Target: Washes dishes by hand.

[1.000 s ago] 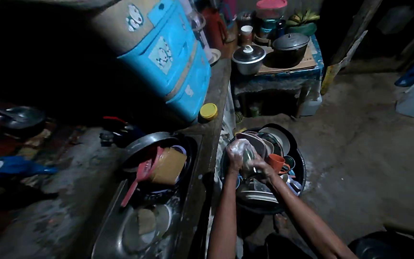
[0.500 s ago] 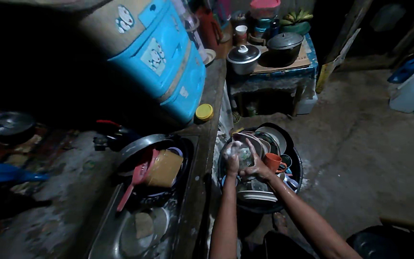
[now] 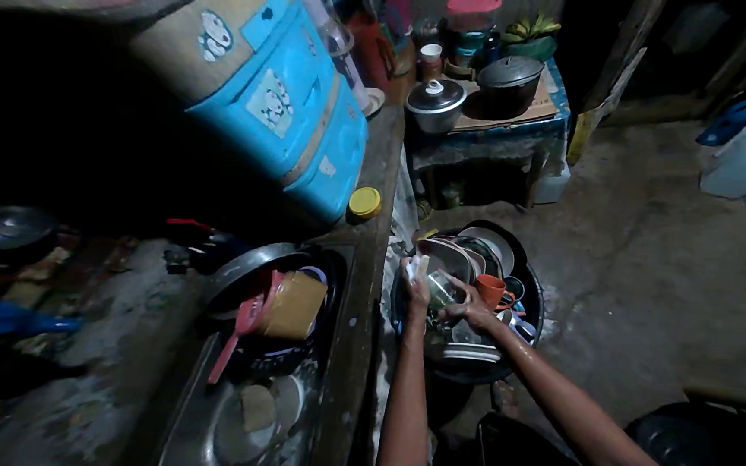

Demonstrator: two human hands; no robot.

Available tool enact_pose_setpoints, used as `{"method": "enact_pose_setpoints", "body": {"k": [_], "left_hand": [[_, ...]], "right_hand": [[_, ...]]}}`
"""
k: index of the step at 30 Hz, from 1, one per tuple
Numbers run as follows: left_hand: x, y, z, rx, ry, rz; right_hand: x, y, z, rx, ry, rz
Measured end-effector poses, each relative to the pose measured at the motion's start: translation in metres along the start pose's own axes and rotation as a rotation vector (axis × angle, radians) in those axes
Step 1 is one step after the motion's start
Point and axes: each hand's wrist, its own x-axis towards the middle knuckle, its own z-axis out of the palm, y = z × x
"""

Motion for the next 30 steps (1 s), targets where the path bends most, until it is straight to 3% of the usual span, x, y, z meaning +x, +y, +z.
{"method": "enact_pose_setpoints", "body": {"k": [5, 7, 9, 11, 14, 16, 18, 21, 23, 25, 28, 30], "left_hand": [[-0.009, 0.017, -0.015, 0.47, -0.246, -0.157], [-0.015, 0.009, -0.017, 0.492, -0.318, 0.034], [-0.019, -0.01, -0.016, 0.395, -0.325, 0.391], [-0.022, -0.017, -0.021, 0.289, -0.386, 0.511], [-0.029, -0.005, -0.045, 0.285, -0.691, 0.36], [-0.029, 0.001, -0.059, 0.272, -0.798, 0.295], [-0.029, -0.001, -0.063, 0.223, -0.695, 0.298], [-0.035, -0.013, -0.046, 0.244, -0.258, 0.384], [-0.038, -0.021, -0.035, 0.292, -0.004, 0.449], [-0.04, -0.029, -0.035, 0.278, 0.031, 0.469], [-0.048, -0.03, -0.048, 0.242, -0.335, 0.356], [-0.054, -0.02, -0.053, 0.389, -0.653, 0.199]], "right_hand": [[0.0, 0.02, 0.002, 0.394, 0.268, 0.081], [0.006, 0.022, 0.002, 0.502, 0.348, 0.154], [0.013, 0.012, 0.0, 0.522, 0.429, 0.291], [0.018, 0.0, -0.004, 0.479, 0.463, 0.449], [0.024, -0.002, -0.017, 0.443, 0.453, 0.573], [0.026, 0.0, -0.022, 0.437, 0.414, 0.578], [0.023, -0.001, -0.02, 0.401, 0.325, 0.473], [0.024, 0.002, -0.011, 0.233, 0.215, 0.209], [0.028, 0.003, -0.007, 0.2, 0.233, 0.183], [0.029, 0.002, -0.004, 0.241, 0.29, 0.221], [0.03, 0.005, -0.006, 0.211, 0.334, 0.248], [0.03, 0.006, -0.007, 0.067, 0.323, 0.251]]}}
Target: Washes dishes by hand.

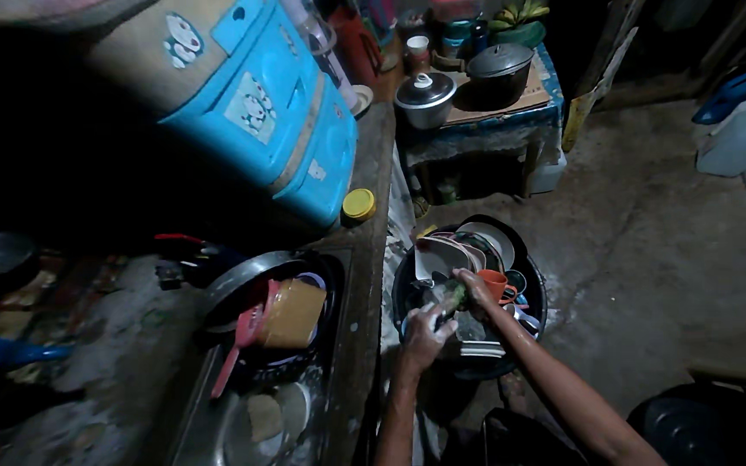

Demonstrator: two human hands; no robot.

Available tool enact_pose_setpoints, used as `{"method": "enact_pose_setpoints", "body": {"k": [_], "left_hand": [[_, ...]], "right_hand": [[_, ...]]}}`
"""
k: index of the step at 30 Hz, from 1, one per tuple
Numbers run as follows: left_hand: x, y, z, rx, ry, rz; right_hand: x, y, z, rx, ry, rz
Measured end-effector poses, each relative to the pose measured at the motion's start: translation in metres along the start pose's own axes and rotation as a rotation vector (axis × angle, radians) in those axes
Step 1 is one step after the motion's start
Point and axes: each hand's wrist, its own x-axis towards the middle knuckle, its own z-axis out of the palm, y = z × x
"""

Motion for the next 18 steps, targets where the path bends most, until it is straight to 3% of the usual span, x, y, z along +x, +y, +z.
{"method": "enact_pose_setpoints", "body": {"k": [3, 4, 6, 9, 10, 11, 12, 14, 16, 18], "left_hand": [[0.004, 0.003, 0.007, 0.189, -0.332, -0.176], [0.005, 0.0, 0.01, 0.174, -0.354, -0.218], [0.002, -0.006, 0.021, -0.103, -0.206, -0.307], [0.0, 0.002, 0.04, -0.912, 0.069, -0.428], [0.0, 0.002, 0.044, -0.98, 0.077, -0.434], [-0.002, -0.001, 0.048, -0.836, 0.051, -0.405], [-0.002, -0.005, 0.05, -0.527, -0.014, -0.361], [-0.002, -0.008, 0.052, 0.006, -0.21, -0.303], [-0.002, -0.013, 0.062, -0.1, -0.138, -0.388], [0.002, -0.012, 0.066, -0.59, 0.083, -0.548]], "right_hand": [[-0.002, -0.009, 0.0, -0.28, -0.123, 0.113], [-0.001, -0.011, -0.001, -0.349, -0.172, 0.168], [0.004, -0.006, -0.007, -0.395, -0.272, 0.15], [0.011, 0.011, -0.018, -0.287, -0.367, -0.164], [0.013, 0.015, -0.019, -0.278, -0.361, -0.22], [0.014, 0.015, -0.02, -0.317, -0.354, -0.192], [0.016, 0.012, -0.02, -0.393, -0.347, -0.097], [0.02, 0.002, -0.02, -0.573, -0.357, 0.194], [0.024, 0.003, -0.024, -0.637, -0.403, 0.341], [0.026, 0.007, -0.04, -0.53, -0.565, 0.21]]}}
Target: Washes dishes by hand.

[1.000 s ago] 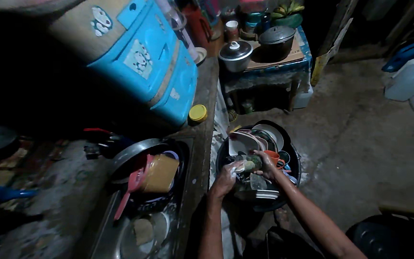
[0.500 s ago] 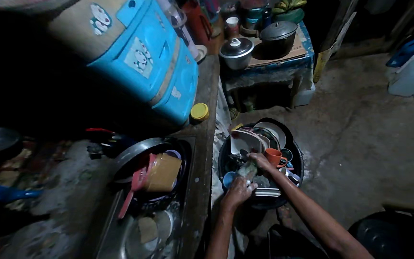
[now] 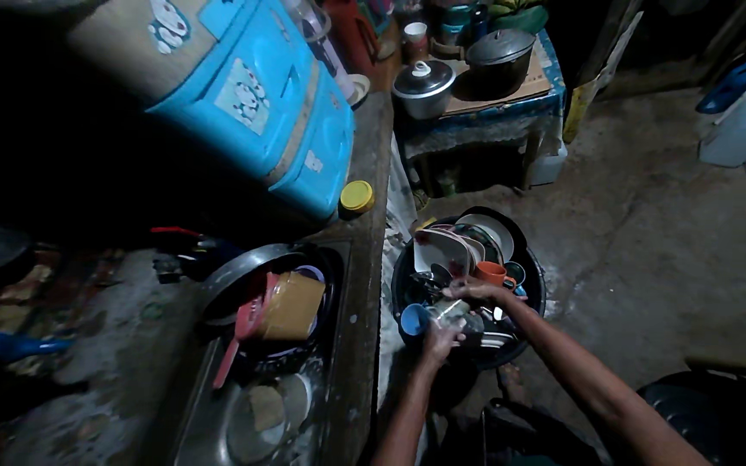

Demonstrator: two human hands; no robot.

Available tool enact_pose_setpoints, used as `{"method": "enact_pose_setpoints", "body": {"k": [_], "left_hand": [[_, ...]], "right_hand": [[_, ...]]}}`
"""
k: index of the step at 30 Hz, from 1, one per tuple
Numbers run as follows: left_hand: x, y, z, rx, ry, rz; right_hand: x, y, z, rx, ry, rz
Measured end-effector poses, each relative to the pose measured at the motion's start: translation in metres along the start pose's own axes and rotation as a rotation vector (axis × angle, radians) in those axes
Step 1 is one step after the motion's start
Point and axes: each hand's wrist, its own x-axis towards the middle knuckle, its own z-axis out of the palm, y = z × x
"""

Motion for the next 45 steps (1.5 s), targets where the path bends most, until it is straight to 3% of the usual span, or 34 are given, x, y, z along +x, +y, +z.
{"method": "enact_pose_setpoints", "body": {"k": [2, 5, 8, 10, 12, 14, 16, 17, 18, 19, 22, 25, 27, 29, 32, 35, 39, 42, 45], "left_hand": [[0.005, 0.001, -0.003, -0.461, 0.071, -0.095], [0.01, 0.004, -0.009, -0.766, 0.097, -0.234], [-0.004, 0.012, -0.011, -0.739, 0.053, -0.202], [-0.015, 0.008, -0.021, -0.597, -0.175, -0.074], [-0.017, -0.001, -0.034, -0.269, -0.351, 0.081], [-0.017, 0.0, -0.046, 0.416, -0.464, 0.25], [-0.023, 0.005, -0.044, 0.971, -0.481, 0.481], [-0.024, 0.002, -0.042, 1.058, -0.432, 0.571], [-0.024, -0.001, -0.041, 1.028, -0.365, 0.563], [-0.024, 0.0, -0.039, 0.925, -0.307, 0.436], [-0.017, 0.002, -0.029, 0.401, -0.141, 0.111], [-0.009, 0.002, -0.022, -0.169, -0.092, -0.054], [-0.006, 0.0, -0.02, -0.368, -0.123, -0.095], [-0.001, -0.009, -0.029, -0.194, -0.275, -0.026], [0.002, 0.002, -0.047, 0.567, -0.543, 0.146], [-0.002, 0.026, -0.05, 0.772, -0.611, 0.434], [0.009, 0.054, -0.058, 0.534, -0.327, 0.58], [0.024, 0.062, -0.066, 0.326, 0.048, 0.673], [0.027, 0.057, -0.077, 0.233, 0.242, 0.727]], "right_hand": [[-0.003, 0.003, -0.008, -0.133, -0.105, -0.26], [-0.01, -0.02, 0.003, -0.838, -0.09, -0.381], [-0.017, -0.017, 0.03, -1.315, 0.057, -0.546], [-0.02, -0.011, 0.038, -1.367, 0.141, -0.667], [-0.027, -0.019, 0.04, -1.29, 0.007, -0.636], [-0.031, -0.032, 0.04, -1.224, -0.188, -0.487], [-0.031, -0.035, 0.038, -1.152, -0.304, -0.417], [-0.03, -0.034, 0.038, -1.102, -0.327, -0.427], [-0.028, -0.031, 0.038, -1.055, -0.312, -0.451], [-0.027, -0.031, 0.04, -1.035, -0.274, -0.451], [-0.023, -0.03, 0.041, -1.041, -0.144, -0.43], [-0.013, -0.011, 0.046, -1.16, -0.039, -0.508], [-0.008, 0.002, 0.048, -1.245, -0.005, -0.54], [-0.012, -0.002, 0.047, -1.174, -0.105, -0.463], [-0.019, -0.007, 0.04, -0.913, -0.256, -0.481], [-0.028, -0.018, 0.033, -0.634, -0.297, -0.531], [-0.031, -0.024, 0.015, -0.359, -0.09, -0.648], [-0.036, -0.017, -0.005, -0.296, 0.276, -0.556], [-0.04, 0.015, -0.033, -0.04, 0.666, -0.495]]}}
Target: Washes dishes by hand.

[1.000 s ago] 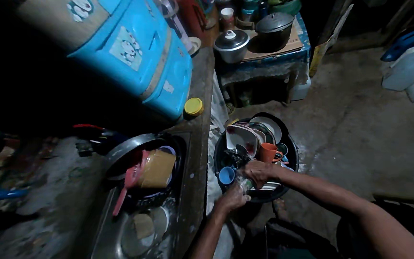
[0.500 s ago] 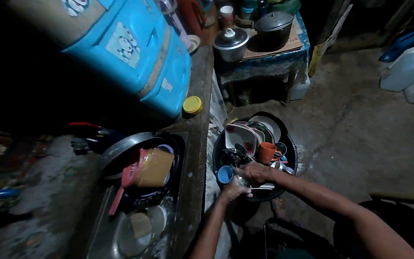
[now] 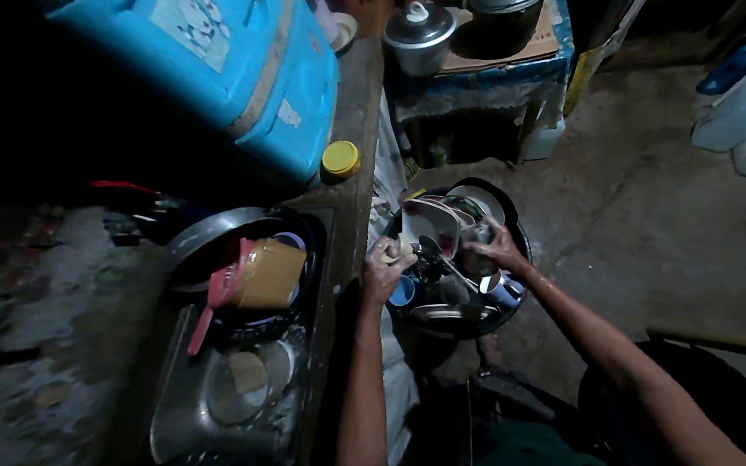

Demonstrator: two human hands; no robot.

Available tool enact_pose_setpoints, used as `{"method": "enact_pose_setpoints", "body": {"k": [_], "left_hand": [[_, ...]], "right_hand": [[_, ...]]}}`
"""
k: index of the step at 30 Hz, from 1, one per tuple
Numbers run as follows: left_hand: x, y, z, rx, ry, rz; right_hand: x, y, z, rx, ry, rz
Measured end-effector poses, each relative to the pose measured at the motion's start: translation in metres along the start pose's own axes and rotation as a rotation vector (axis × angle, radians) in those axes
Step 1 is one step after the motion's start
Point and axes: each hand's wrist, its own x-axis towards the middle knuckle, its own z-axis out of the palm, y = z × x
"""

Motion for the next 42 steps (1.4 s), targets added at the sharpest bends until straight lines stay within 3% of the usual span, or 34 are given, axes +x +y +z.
{"method": "enact_pose_setpoints", "body": {"k": [2, 4, 8, 12, 19, 30, 34, 36, 39, 42], "left_hand": [[-0.009, -0.009, 0.001, -0.031, 0.039, 0.008], [-0.02, -0.018, 0.006, -0.056, 0.024, -0.031], [-0.041, -0.029, 0.022, -0.068, 0.02, -0.105], [-0.054, -0.033, 0.033, -0.08, 0.046, -0.152], [-0.063, -0.032, 0.05, -0.093, 0.068, -0.221], [-0.061, -0.021, 0.063, -0.08, 0.049, -0.225], [-0.063, 0.001, 0.063, -0.219, 0.096, -0.272], [-0.067, 0.021, 0.051, -0.285, 0.131, -0.329], [-0.085, 0.049, 0.02, -0.369, 0.255, -0.337], [-0.114, 0.073, -0.02, -0.359, 0.38, -0.241]], "right_hand": [[-0.003, 0.03, -0.022, 0.054, 0.201, 0.039], [-0.013, 0.054, -0.044, 0.037, 0.274, 0.094], [-0.036, 0.098, -0.068, -0.195, 0.344, 0.05], [-0.052, 0.116, -0.073, -0.468, 0.313, 0.019], [-0.05, 0.134, -0.057, -0.642, 0.059, 0.243], [0.003, 0.131, -0.062, -0.836, -0.316, 0.63], [0.009, 0.129, -0.056, -0.942, -0.334, 0.543], [0.005, 0.106, -0.051, -0.98, -0.324, 0.475], [0.003, 0.081, -0.043, -0.972, -0.296, 0.243], [0.009, 0.051, -0.017, -0.894, -0.3, -0.08]]}}
